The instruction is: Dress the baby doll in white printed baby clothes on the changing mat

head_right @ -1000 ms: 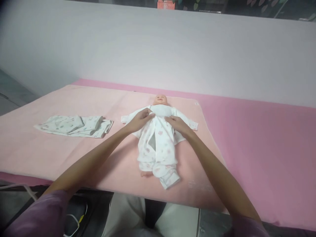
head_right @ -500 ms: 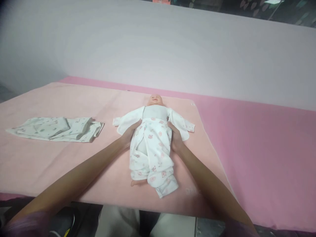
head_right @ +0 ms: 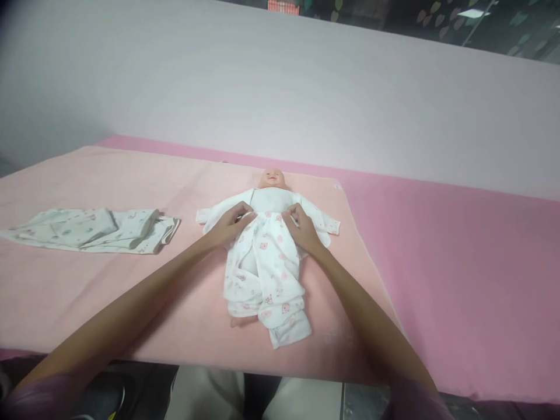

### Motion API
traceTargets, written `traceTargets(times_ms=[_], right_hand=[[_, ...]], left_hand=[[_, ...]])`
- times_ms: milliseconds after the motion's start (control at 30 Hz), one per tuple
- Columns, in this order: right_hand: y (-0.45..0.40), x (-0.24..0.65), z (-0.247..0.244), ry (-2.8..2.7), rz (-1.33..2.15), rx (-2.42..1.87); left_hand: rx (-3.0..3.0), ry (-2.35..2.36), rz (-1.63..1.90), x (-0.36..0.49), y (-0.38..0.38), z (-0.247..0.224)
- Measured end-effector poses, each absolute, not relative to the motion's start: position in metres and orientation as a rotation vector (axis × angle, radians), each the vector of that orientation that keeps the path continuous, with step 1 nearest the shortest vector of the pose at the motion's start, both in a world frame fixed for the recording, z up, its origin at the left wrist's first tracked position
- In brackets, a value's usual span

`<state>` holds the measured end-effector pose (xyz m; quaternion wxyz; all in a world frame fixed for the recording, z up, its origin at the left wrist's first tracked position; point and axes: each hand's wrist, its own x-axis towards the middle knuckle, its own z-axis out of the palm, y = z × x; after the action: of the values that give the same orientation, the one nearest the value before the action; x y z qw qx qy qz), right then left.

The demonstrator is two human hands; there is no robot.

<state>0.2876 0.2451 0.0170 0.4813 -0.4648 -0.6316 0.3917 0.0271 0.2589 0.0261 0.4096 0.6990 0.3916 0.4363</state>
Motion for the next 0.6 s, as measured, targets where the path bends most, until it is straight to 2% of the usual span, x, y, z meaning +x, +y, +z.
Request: traceTargets(times_ms=[133, 200, 300, 433, 500, 600], right_hand=[[0.273, 0.28, 0.019, -1.338, 1.346, -1.171], [0.277, 0.276, 0.021, -1.333, 1.388, -1.226], [0.267, 0.27, 0.031, -1.494, 1.089, -1.308], [0.26, 0.264, 0.056, -2.004, 0.655, -1.232], [0.27, 0.267, 0.06, -2.05, 0.677, -1.202], [0.289, 0.275, 0.046, -1.777, 0.864, -1.32]], left_hand=[[1.58, 1.078, 1.171, 0.035, 0.273, 0.029], [1.455, 1.141, 1.136, 0.037, 0.278, 0.028], [1.651, 1.153, 1.107, 0.037, 0.28, 0.034], [2.099, 1.006, 1.054, 0.037, 0.282, 0.056], [2.072, 1.009, 1.036, 0.04, 0.286, 0.061], [1.755, 1.13, 1.072, 0.045, 0.293, 0.049]])
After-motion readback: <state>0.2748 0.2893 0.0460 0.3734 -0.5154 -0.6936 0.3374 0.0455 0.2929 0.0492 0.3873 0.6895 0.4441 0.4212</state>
